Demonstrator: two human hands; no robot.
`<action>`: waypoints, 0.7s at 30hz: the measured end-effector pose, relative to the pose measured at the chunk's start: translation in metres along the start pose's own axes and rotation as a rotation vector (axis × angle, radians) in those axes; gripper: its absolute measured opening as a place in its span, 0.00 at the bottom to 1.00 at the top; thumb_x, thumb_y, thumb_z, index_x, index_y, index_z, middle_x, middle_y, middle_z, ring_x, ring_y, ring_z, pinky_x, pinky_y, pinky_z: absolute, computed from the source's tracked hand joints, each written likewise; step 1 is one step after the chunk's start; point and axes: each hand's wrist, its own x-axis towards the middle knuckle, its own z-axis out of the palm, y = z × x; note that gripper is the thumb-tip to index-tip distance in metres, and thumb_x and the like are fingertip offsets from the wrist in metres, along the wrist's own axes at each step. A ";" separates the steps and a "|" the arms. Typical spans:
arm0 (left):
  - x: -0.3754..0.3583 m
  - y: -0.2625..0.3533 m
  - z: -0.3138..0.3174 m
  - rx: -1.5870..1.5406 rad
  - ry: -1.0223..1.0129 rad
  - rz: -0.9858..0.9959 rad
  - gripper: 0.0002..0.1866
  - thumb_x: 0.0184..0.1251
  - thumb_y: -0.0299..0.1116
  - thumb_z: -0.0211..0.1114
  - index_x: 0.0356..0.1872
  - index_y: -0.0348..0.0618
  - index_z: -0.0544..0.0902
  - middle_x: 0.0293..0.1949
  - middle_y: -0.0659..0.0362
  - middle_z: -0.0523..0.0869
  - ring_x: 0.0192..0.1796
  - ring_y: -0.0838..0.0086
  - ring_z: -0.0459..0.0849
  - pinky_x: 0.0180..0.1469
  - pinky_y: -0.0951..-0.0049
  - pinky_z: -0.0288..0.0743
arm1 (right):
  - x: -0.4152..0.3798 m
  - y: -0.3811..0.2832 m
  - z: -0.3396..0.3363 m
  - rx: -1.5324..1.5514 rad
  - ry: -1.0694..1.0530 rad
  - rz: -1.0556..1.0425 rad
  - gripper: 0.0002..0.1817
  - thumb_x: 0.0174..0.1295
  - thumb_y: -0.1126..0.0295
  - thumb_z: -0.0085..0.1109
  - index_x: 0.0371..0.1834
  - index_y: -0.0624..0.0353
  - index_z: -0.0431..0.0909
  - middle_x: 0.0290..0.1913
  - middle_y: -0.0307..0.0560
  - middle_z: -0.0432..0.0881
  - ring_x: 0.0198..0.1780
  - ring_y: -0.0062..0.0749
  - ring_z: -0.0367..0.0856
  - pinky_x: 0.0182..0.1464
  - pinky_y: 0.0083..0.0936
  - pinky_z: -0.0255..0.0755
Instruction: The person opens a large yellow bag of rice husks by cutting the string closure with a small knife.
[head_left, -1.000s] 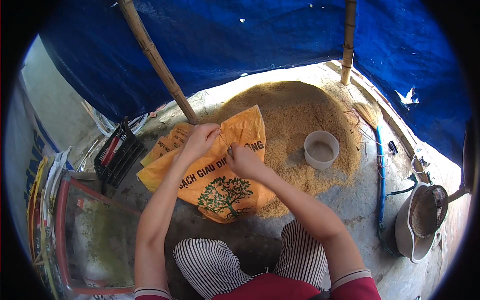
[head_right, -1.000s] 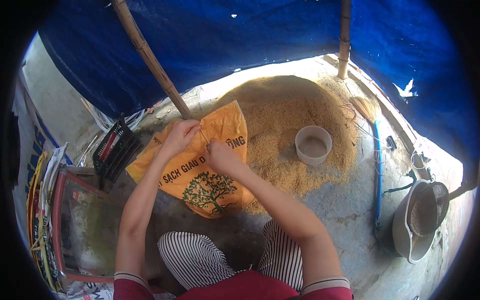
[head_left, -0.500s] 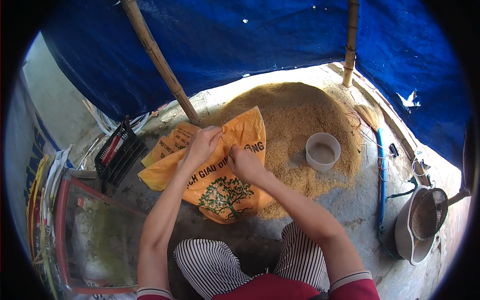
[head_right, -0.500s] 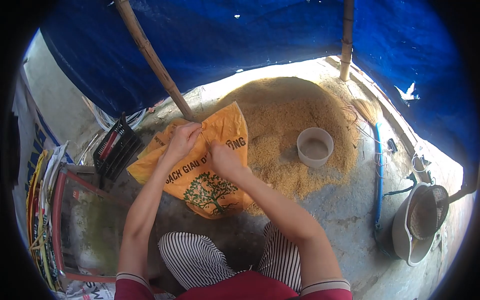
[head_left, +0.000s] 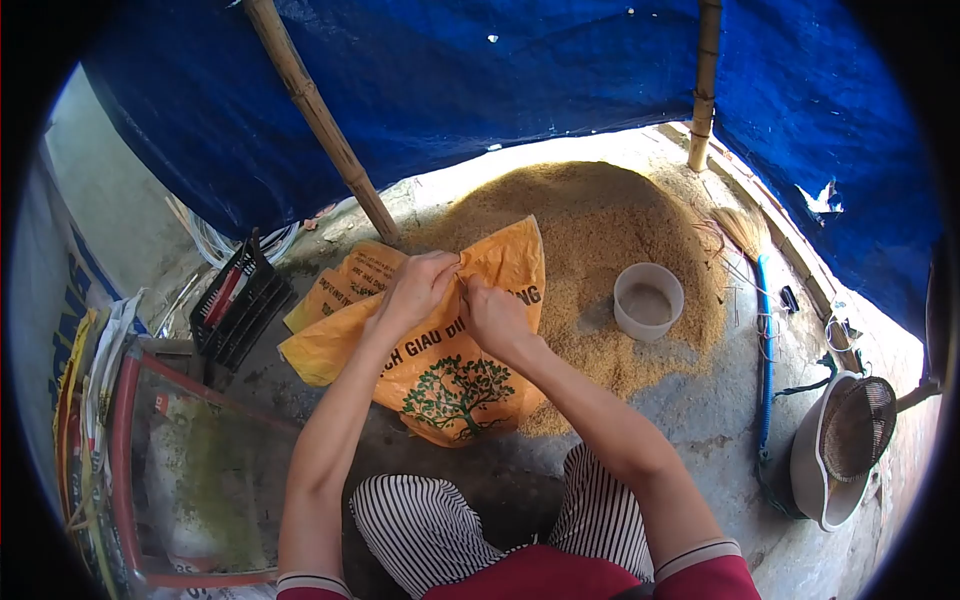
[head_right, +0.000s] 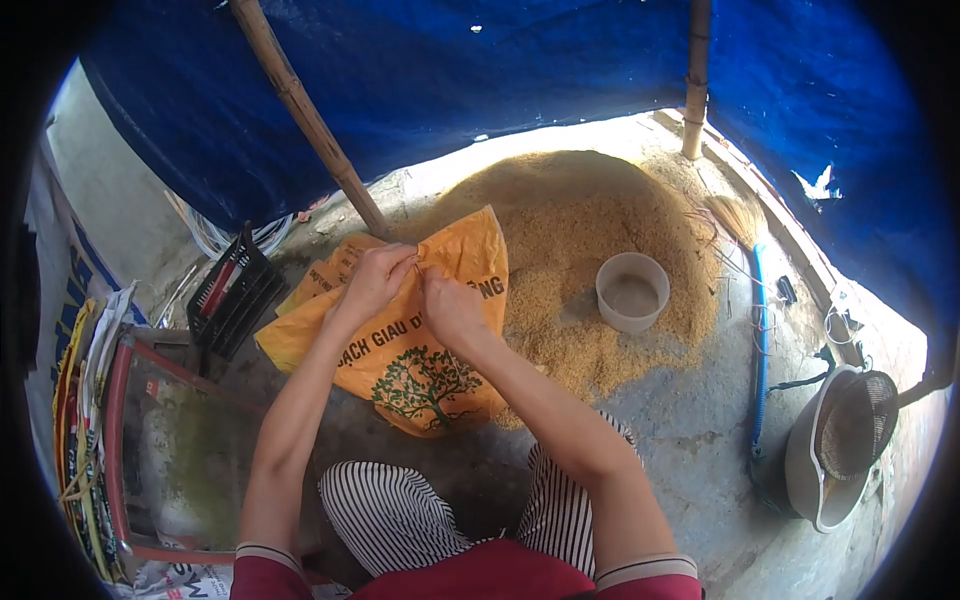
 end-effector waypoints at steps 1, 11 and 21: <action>0.000 -0.001 0.001 -0.026 0.014 -0.022 0.09 0.62 0.27 0.58 0.39 0.31 0.80 0.33 0.47 0.82 0.35 0.55 0.82 0.37 0.66 0.73 | 0.002 -0.001 -0.002 -0.034 0.021 -0.028 0.16 0.66 0.54 0.48 0.36 0.57 0.69 0.15 0.35 0.69 0.12 0.23 0.68 0.13 0.19 0.62; 0.026 -0.033 -0.041 -0.386 -0.253 -0.669 0.16 0.71 0.31 0.48 0.56 0.39 0.74 0.51 0.54 0.80 0.44 0.74 0.80 0.44 0.77 0.74 | -0.003 0.002 -0.011 1.186 -0.557 0.156 0.15 0.71 0.58 0.44 0.27 0.49 0.70 0.12 0.30 0.61 0.09 0.14 0.54 0.10 0.13 0.47; 0.035 -0.051 -0.029 -0.877 -0.603 -0.787 0.16 0.70 0.32 0.52 0.55 0.37 0.74 0.54 0.56 0.77 0.50 0.75 0.78 0.50 0.79 0.73 | -0.020 -0.003 -0.007 0.732 -0.360 0.148 0.14 0.72 0.58 0.40 0.32 0.51 0.70 0.11 0.29 0.59 0.08 0.15 0.54 0.10 0.13 0.50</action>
